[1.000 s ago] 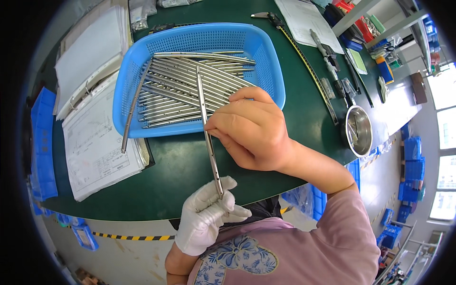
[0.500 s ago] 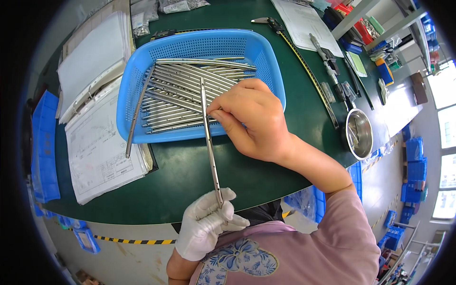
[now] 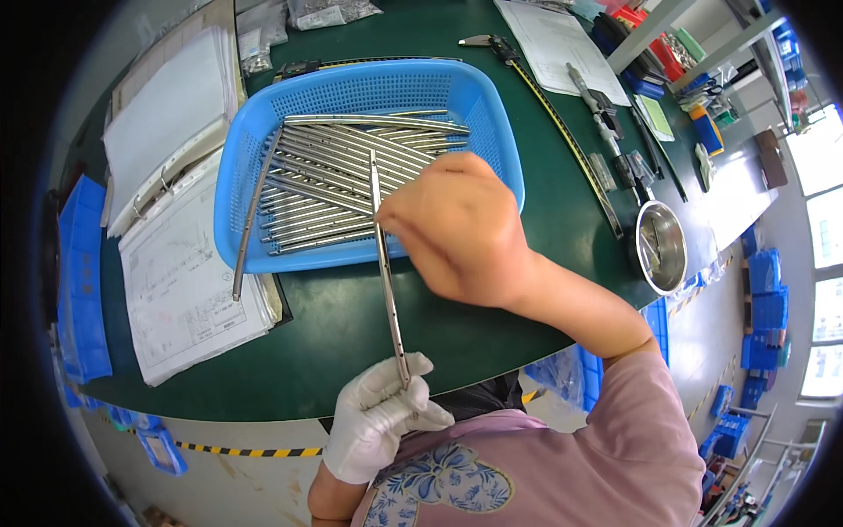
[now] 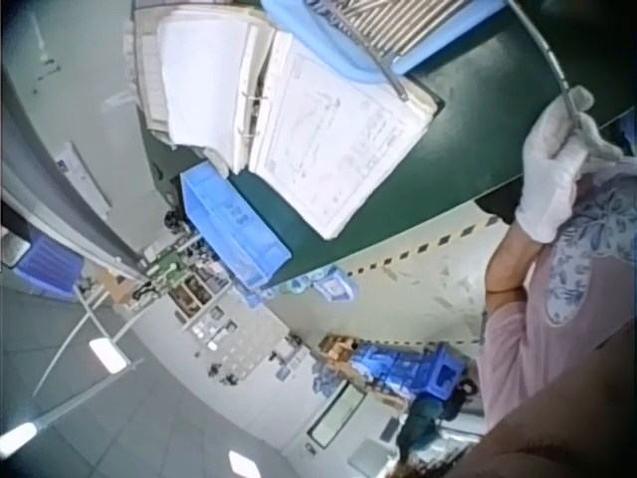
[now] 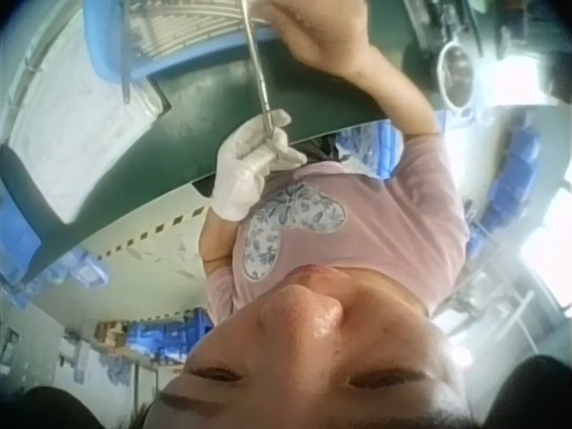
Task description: Inspecting and handling long metal rods at a manufacturing workbench, checking for defects and holes.
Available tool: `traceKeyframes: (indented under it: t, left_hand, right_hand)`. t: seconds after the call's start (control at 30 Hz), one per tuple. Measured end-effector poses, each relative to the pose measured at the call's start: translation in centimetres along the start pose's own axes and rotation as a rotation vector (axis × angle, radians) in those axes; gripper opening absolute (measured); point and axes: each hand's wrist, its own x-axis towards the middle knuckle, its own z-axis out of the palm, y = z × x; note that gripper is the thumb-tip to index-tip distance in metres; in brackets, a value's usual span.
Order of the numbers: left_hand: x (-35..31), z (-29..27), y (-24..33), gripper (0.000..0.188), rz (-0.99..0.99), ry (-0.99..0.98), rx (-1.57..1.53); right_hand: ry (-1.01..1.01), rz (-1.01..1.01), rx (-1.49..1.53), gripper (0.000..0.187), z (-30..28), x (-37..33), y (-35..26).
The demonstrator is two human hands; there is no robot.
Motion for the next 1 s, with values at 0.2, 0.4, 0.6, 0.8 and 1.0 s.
traceKeyframes:
  t: [0.2, 0.4, 0.6, 0.8, 1.0]
  left_hand:
    - [-0.1, -0.1, 0.0, 0.033, 0.01, -0.002, 0.01]
    - [-0.1, 0.2, -0.3, 0.032, 0.056, 0.048, 0.181]
    - [-0.1, 0.7, -0.4, 0.031, 0.075, 0.147, 0.305]
    - [-0.3, 0.9, -0.5, 0.04, 0.113, 0.119, 0.424]
    - [-0.5, 0.8, -0.3, 0.039, 0.121, 0.067, 0.329]
  right_hand:
    - [0.012, 0.047, 0.064, 0.014, 0.1, -0.3, 0.0]
    - [0.005, 0.146, 0.112, 0.013, -0.5, -0.9, 0.2]
    - [-0.018, 0.128, 0.143, 0.011, -1.3, -0.2, 0.3]
    - [-0.174, 0.037, 0.263, 0.01, -1.4, 0.4, 1.4]
    - [-0.186, 0.131, 0.278, 0.011, -1.2, -0.1, 1.3]
